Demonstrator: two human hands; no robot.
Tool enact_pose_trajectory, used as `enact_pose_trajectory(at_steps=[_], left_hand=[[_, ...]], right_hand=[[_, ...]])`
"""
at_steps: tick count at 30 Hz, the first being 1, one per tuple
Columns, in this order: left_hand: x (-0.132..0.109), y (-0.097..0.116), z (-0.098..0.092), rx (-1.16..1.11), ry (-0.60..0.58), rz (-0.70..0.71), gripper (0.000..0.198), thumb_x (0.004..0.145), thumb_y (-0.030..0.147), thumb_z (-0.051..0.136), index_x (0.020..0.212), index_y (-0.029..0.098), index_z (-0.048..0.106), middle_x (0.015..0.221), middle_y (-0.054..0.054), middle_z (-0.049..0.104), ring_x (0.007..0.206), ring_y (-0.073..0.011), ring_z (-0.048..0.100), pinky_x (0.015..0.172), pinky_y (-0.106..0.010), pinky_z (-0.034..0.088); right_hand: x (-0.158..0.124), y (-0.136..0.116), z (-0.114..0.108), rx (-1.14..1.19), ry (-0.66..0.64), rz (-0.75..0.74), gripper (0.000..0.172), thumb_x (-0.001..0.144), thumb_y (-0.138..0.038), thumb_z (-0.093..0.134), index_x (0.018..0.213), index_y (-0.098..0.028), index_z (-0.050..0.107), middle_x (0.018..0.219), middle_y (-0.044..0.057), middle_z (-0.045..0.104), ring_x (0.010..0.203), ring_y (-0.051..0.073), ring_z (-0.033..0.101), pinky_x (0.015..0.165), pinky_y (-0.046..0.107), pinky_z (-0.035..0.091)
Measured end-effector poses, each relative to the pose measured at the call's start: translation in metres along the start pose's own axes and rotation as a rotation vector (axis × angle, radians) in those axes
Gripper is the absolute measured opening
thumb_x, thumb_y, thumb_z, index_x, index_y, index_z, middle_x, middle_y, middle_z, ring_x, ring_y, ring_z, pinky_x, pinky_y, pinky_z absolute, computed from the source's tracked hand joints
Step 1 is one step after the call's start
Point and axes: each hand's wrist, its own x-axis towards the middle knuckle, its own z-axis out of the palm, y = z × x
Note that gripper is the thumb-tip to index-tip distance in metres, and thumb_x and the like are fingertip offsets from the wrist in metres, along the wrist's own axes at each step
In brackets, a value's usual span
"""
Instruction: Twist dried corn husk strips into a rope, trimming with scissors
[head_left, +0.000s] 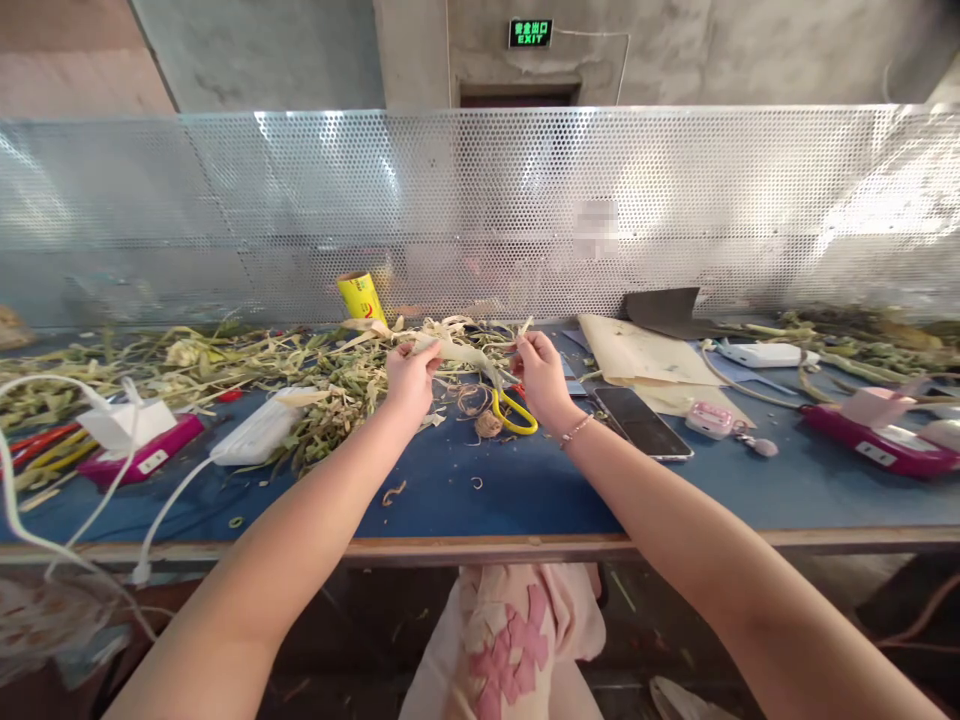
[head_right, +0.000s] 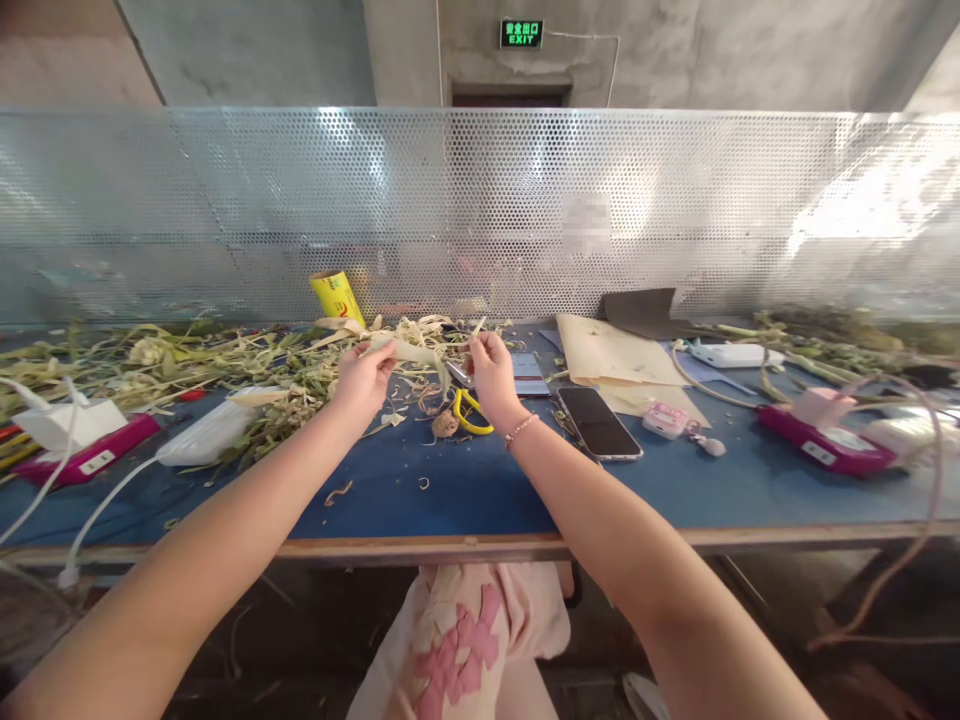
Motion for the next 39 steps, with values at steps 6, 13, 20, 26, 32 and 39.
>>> enact_pose_trajectory(at_steps=[6,13,20,26,32,39], left_hand=[[0.029,0.018,-0.013,-0.091,0.098,0.11,0.03,0.06,-0.001,0.059,0.067,0.018,0.037,0.059,0.006,0.056,0.057,-0.0048,0.058,0.06,-0.017,0.046],[0.035,0.017,-0.015,-0.068,0.143,0.146,0.035,0.059,-0.001,0.059,0.068,0.02,0.033,0.061,0.007,0.055,0.056,-0.005,0.058,0.059,-0.018,0.047],[0.051,0.034,-0.029,-0.105,0.353,0.19,0.04,0.06,-0.005,0.056,0.069,0.021,0.027,0.056,0.01,0.048,0.051,-0.0024,0.053,0.058,-0.016,0.047],[0.038,0.025,-0.02,0.106,0.095,0.068,0.039,0.06,-0.003,0.06,0.077,0.02,0.034,0.058,0.007,0.052,0.044,-0.0037,0.05,0.045,-0.015,0.039],[0.024,0.012,-0.013,0.229,-0.103,0.045,0.059,0.051,-0.003,0.067,0.089,0.023,0.031,0.067,0.008,0.05,0.051,-0.0062,0.055,0.052,-0.018,0.044],[0.01,0.006,-0.012,0.366,-0.345,0.041,0.065,0.047,0.004,0.071,0.094,0.023,0.03,0.07,0.007,0.052,0.055,-0.0086,0.056,0.054,-0.022,0.045]], right_hand=[[0.028,-0.006,-0.035,0.054,0.275,0.015,0.021,0.076,-0.039,0.046,0.071,-0.022,0.034,0.063,-0.005,0.042,0.046,0.005,0.036,0.046,0.021,0.034],[0.042,-0.001,-0.049,0.139,0.363,-0.033,0.017,0.078,-0.03,0.041,0.07,-0.023,0.028,0.061,-0.007,0.034,0.048,0.006,0.038,0.048,0.02,0.037],[0.056,-0.012,-0.08,0.159,0.521,-0.094,0.019,0.08,-0.03,0.034,0.065,-0.023,0.024,0.057,-0.006,0.029,0.044,0.007,0.033,0.044,0.022,0.033],[0.036,-0.011,-0.045,0.15,0.26,0.035,0.018,0.077,-0.028,0.049,0.067,-0.022,0.035,0.054,-0.007,0.039,0.042,0.005,0.037,0.043,0.021,0.034],[0.011,-0.018,-0.021,0.168,-0.136,0.232,0.018,0.074,-0.028,0.06,0.089,-0.023,0.052,0.112,0.002,0.058,0.082,0.009,0.06,0.067,0.023,0.049],[0.0,-0.021,-0.024,0.01,-0.634,0.484,0.024,0.076,-0.032,0.06,0.096,-0.019,0.06,0.112,0.008,0.059,0.088,0.012,0.058,0.071,0.025,0.049]])
